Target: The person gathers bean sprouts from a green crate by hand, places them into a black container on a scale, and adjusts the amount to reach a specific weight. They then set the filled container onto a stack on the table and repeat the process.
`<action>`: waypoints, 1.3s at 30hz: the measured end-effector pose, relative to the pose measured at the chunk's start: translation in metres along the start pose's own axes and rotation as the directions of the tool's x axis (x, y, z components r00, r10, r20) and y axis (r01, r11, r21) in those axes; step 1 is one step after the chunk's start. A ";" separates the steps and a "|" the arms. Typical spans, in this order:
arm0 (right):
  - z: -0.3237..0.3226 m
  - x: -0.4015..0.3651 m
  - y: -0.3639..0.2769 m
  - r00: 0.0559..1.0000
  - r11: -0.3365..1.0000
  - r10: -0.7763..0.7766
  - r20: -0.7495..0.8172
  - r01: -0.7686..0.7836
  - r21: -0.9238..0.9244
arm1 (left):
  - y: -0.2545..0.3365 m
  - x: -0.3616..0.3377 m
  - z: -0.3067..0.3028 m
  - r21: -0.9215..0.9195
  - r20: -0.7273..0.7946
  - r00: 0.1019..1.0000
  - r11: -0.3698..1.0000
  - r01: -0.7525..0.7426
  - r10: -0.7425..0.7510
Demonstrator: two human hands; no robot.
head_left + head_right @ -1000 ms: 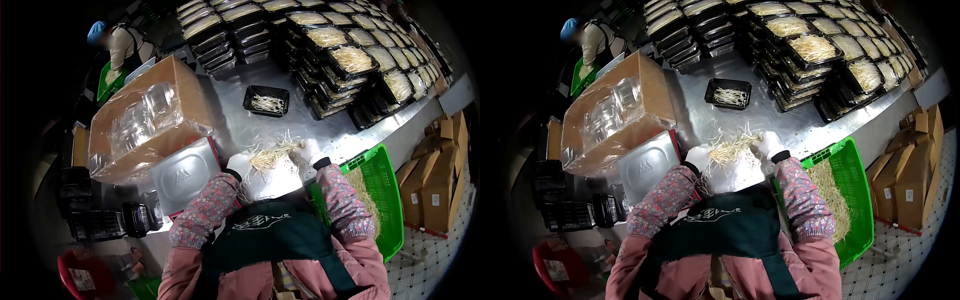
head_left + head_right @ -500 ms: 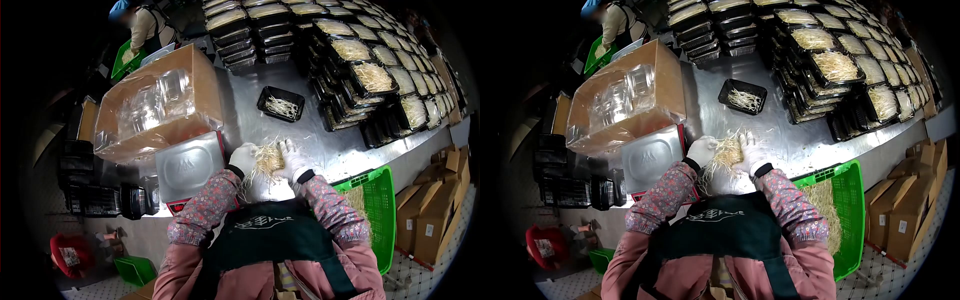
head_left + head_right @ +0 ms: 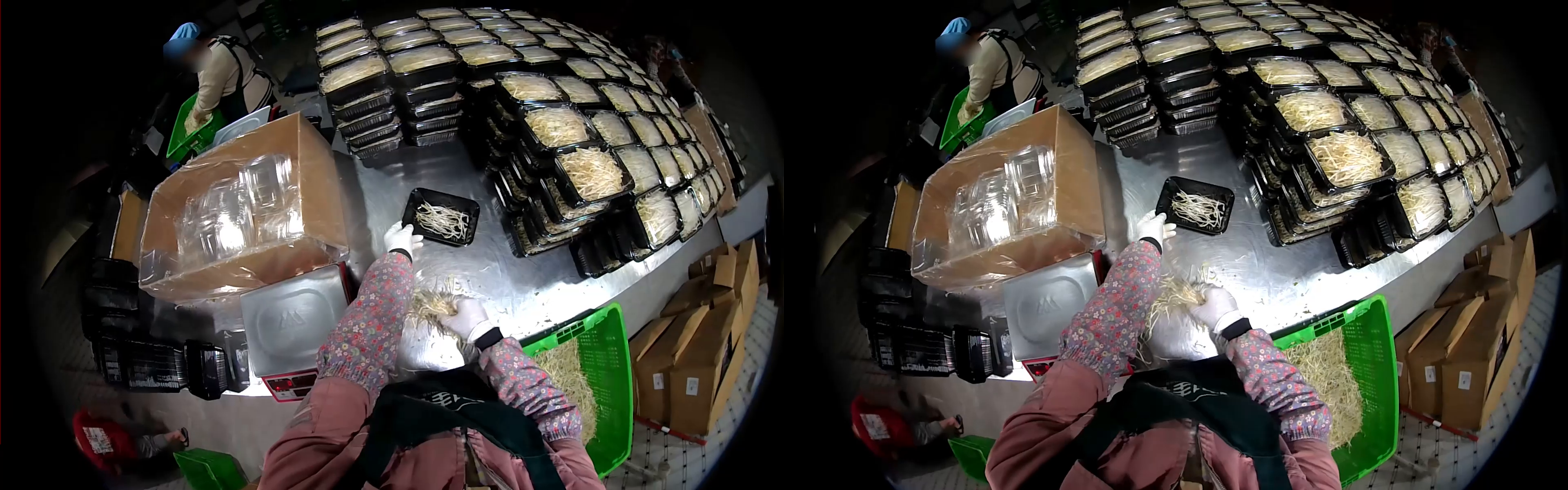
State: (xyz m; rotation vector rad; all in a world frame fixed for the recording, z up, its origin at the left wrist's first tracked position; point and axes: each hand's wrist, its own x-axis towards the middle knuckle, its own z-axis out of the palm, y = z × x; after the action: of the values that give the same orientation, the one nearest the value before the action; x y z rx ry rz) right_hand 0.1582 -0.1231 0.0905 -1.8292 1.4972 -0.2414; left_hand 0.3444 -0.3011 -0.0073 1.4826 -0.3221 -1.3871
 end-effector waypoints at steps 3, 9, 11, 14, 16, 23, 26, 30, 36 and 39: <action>-0.020 0.006 0.031 0.996 0.778 0.064 0.056 -0.085 0.622 | 0.001 -0.020 -0.010 -0.139 0.042 0.990 0.982 -0.127 0.134; -0.138 0.013 -0.041 0.969 0.553 -0.226 -0.104 0.215 0.805 | 0.029 -0.112 -0.044 -0.099 0.145 0.956 0.965 -0.242 0.254; -0.137 0.033 -0.057 0.965 0.785 -0.263 -0.021 0.226 0.576 | 0.034 -0.142 -0.055 -0.066 0.150 0.961 0.972 -0.227 0.234; -0.110 0.048 -0.084 0.937 0.912 -0.349 0.005 0.341 -0.228 | 0.035 -0.171 -0.084 -0.174 0.148 0.965 0.966 -0.189 0.215; -0.097 0.045 -0.103 0.884 0.884 -0.465 -0.054 0.460 -0.088 | 0.043 -0.195 -0.112 -0.249 0.071 0.967 0.943 -0.220 0.244; -0.068 0.039 -0.138 0.885 0.700 -0.463 -0.054 0.402 0.590 | 0.050 -0.248 -0.262 -0.278 -0.316 0.872 0.842 -0.463 0.375; -0.039 0.056 -0.115 0.918 0.753 -0.391 -0.074 0.365 0.548 | 0.033 -0.252 -0.285 -0.268 -0.379 0.849 0.834 -0.482 0.369; -0.031 0.063 -0.021 0.860 0.762 -0.182 -0.477 0.430 0.484 | 0.018 -0.265 -0.350 -0.006 -0.117 0.849 0.854 -0.520 0.516; 0.029 0.035 0.081 0.811 0.933 0.185 -0.554 -0.323 -0.161 | 0.046 -0.325 -0.333 0.215 -0.444 0.692 0.818 -0.534 0.569; 0.098 0.045 0.069 0.860 0.937 -0.129 -0.494 -0.057 -0.345 | 0.044 -0.324 -0.316 0.163 -0.359 0.711 0.790 -0.591 0.605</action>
State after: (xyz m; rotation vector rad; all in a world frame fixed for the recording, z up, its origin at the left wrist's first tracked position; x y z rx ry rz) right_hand 0.1747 -0.1251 -0.0366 -2.1914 1.9708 -0.5458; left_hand 0.5364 0.0793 0.1505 1.4653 -0.5180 -0.5411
